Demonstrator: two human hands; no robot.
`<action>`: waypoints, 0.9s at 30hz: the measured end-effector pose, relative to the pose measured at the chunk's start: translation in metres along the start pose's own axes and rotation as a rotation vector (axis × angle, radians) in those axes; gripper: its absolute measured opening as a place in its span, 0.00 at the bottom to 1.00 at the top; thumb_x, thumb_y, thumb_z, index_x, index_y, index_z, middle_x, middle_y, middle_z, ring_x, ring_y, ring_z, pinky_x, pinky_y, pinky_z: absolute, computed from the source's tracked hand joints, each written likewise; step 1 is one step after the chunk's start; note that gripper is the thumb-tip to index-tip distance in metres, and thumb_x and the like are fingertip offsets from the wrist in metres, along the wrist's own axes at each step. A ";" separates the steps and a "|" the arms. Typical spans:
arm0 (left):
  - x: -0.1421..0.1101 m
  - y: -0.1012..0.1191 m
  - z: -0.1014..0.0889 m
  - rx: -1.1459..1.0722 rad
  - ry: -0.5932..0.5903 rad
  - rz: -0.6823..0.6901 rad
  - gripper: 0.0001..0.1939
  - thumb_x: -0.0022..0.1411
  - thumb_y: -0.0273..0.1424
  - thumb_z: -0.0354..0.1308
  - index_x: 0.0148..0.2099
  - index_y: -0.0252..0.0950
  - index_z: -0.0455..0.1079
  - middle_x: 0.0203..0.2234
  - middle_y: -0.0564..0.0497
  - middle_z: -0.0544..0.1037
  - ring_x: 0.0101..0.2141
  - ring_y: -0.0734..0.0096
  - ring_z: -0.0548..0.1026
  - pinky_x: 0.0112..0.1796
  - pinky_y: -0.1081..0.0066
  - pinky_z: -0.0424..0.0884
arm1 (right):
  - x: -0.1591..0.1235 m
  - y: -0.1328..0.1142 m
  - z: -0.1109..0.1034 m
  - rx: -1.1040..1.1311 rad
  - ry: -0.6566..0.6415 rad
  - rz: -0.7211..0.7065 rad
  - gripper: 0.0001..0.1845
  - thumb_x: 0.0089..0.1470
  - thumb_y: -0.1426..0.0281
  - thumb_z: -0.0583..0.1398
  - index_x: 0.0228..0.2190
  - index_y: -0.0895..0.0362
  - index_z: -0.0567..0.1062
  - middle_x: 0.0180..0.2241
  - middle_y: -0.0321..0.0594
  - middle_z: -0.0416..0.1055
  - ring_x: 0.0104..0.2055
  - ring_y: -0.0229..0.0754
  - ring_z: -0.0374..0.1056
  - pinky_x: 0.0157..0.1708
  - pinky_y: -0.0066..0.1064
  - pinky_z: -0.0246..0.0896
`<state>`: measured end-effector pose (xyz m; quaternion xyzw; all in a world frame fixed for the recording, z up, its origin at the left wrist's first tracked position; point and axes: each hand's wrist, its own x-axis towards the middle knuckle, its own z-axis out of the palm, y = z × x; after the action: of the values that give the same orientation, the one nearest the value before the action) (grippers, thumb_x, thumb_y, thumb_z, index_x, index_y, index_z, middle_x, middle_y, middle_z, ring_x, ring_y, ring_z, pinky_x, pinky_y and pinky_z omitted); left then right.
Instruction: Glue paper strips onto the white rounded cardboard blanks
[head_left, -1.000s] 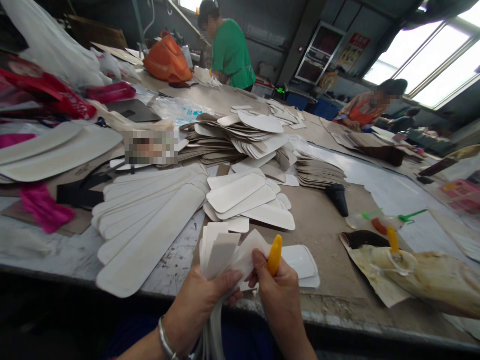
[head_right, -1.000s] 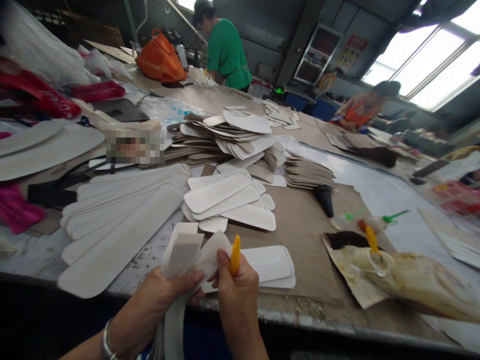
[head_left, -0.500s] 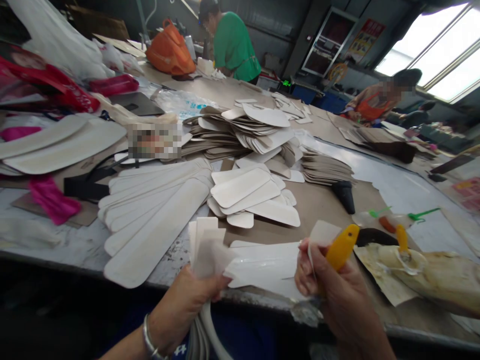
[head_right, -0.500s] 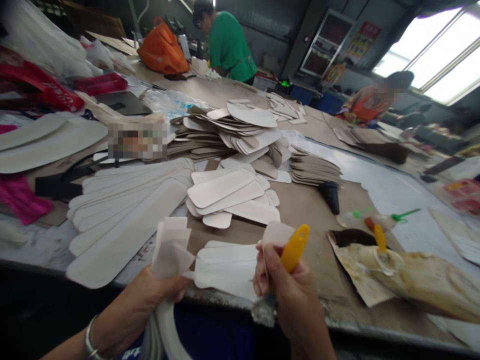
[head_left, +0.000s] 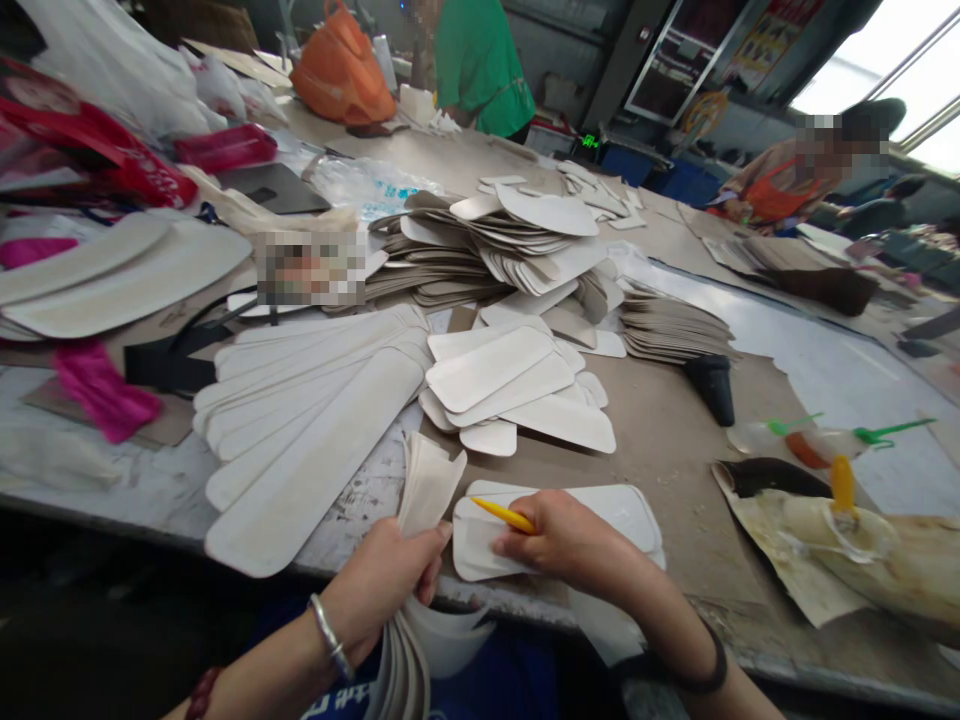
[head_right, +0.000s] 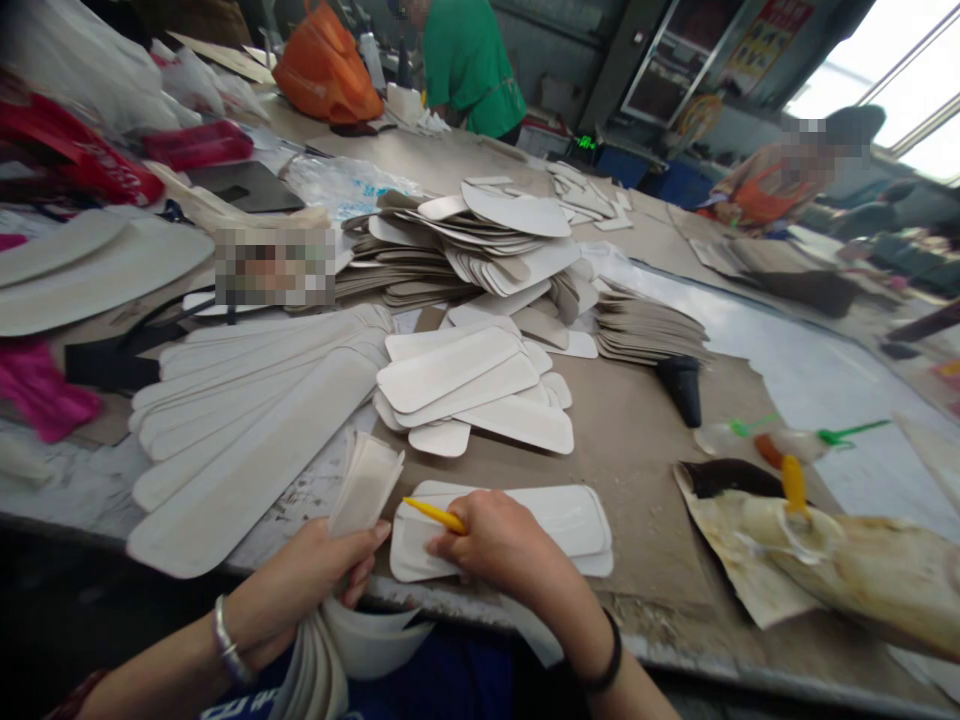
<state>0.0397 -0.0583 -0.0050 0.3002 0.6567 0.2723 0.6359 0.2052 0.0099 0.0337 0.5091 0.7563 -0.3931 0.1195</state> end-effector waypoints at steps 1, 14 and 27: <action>0.001 0.000 0.000 -0.002 -0.007 -0.004 0.22 0.49 0.45 0.51 0.11 0.40 0.57 0.07 0.55 0.61 0.16 0.72 0.60 0.26 0.70 0.56 | 0.003 -0.001 0.000 -0.046 -0.011 0.006 0.11 0.48 0.68 0.59 0.17 0.56 0.70 0.16 0.30 0.65 0.19 0.33 0.56 0.20 0.25 0.43; 0.005 0.006 0.004 -0.001 -0.008 -0.016 0.18 0.45 0.41 0.53 0.10 0.39 0.58 0.07 0.55 0.62 0.16 0.73 0.60 0.25 0.71 0.56 | 0.016 -0.004 0.005 -0.368 0.039 -0.085 0.10 0.50 0.64 0.59 0.28 0.56 0.78 0.27 0.45 0.77 0.29 0.45 0.71 0.22 0.30 0.44; 0.009 0.000 0.001 0.106 0.055 -0.004 0.21 0.43 0.42 0.55 0.07 0.39 0.57 0.06 0.54 0.62 0.16 0.71 0.61 0.28 0.69 0.58 | -0.029 0.044 -0.009 -0.276 0.068 0.147 0.11 0.55 0.64 0.55 0.29 0.55 0.74 0.30 0.42 0.75 0.32 0.44 0.69 0.28 0.29 0.51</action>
<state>0.0406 -0.0518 -0.0111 0.3244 0.6879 0.2441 0.6016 0.2583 0.0046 0.0356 0.5547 0.7676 -0.2582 0.1910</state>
